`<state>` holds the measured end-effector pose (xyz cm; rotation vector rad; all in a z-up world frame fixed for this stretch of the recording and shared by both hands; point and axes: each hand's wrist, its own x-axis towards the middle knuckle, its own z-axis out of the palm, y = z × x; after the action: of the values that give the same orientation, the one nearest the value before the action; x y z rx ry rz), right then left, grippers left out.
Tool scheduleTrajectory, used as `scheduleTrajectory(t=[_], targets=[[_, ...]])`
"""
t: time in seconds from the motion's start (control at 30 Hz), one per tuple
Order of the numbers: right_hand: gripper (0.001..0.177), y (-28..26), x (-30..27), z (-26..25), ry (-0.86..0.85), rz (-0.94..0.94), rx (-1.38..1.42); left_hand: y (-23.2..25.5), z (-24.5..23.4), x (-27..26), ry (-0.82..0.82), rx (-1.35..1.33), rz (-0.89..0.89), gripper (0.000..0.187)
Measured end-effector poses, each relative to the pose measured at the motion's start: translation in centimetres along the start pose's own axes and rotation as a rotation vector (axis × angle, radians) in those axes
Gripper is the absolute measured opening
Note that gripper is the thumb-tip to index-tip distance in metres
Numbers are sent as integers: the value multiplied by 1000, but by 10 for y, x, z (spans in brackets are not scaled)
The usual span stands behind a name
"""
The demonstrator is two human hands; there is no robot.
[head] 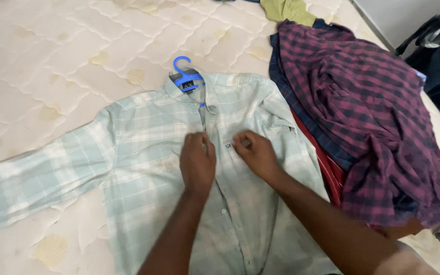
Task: The person lays a light blue plaid shirt on a mattress, buttons it, and places a blue hanger inside the collar. They smooth the shirt and sleeves, then continue buttoning the front placket while the shirt rests on the mattress.
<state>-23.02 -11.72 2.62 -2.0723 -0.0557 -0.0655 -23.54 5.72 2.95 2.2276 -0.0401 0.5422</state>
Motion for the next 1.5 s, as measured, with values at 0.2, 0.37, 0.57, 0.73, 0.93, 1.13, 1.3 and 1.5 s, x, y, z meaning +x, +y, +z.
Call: scheduleTrajectory(t=[0.2, 0.37, 0.57, 0.73, 0.93, 1.13, 1.3, 1.5], targets=[[34, 4, 84, 55, 172, -189, -66, -58, 23, 56, 81, 50, 203, 26], [25, 7, 115, 80, 208, -148, -140, -74, 46, 85, 8, 3, 76, 26], [15, 35, 132, 103, 55, 107, 347, -79, 62, 84, 30, 69, -27, 25], [11, 71, 129, 101, -138, 181, 694, -89, 71, 78, 60, 128, 108, 21], [9, 88, 129, 106, -199, 134, 666, -89, 72, 73, 74, 85, 148, 23], [20, 91, 131, 106, -268, 257, 593, -95, 74, 78, 101, 105, 174, 19], [17, 89, 128, 107, -258, 265, 693, -97, 75, 75, 110, 45, 144, 12], [10, 93, 134, 106, -210, 353, 898, -107, 77, 76, 52, -226, 6, 3]])
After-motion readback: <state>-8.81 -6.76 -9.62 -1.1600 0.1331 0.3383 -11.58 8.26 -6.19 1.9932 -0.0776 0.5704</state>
